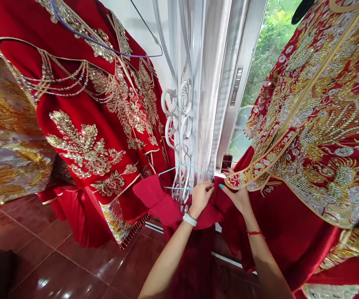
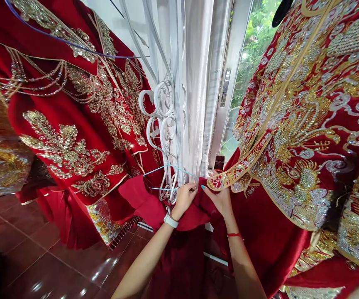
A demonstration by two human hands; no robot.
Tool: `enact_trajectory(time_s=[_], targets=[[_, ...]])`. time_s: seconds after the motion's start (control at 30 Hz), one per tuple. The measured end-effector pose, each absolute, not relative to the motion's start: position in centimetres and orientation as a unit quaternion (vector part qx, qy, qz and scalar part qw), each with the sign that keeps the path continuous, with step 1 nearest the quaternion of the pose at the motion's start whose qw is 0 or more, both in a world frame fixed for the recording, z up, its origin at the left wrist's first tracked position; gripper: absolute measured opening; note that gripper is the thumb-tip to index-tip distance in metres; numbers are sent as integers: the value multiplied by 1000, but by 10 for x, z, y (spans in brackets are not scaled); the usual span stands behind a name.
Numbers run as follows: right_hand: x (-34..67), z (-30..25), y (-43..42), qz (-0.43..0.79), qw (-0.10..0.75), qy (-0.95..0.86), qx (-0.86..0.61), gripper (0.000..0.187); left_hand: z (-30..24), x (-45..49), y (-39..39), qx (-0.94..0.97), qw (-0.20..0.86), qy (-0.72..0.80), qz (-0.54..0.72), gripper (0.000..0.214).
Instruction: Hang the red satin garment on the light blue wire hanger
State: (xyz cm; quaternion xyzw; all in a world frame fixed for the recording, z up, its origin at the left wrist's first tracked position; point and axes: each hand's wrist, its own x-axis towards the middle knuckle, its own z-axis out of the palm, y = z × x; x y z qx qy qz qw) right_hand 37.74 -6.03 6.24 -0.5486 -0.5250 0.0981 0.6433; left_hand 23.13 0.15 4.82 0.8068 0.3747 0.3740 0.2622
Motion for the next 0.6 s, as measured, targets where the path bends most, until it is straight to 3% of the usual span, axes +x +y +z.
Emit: enact_trajectory(time_s=[0.07,0.2,0.6], targets=[[381,64,-66,148,723,-433,-516,49,45,229,3,816,255,356,378,22],[411,58,-78,166,833,-224,-479,38,39,226,5,815,252,342,394,26],[522,44,-97,62,866,-71,-490,21,35,172,-10,745,327,299,498,38]])
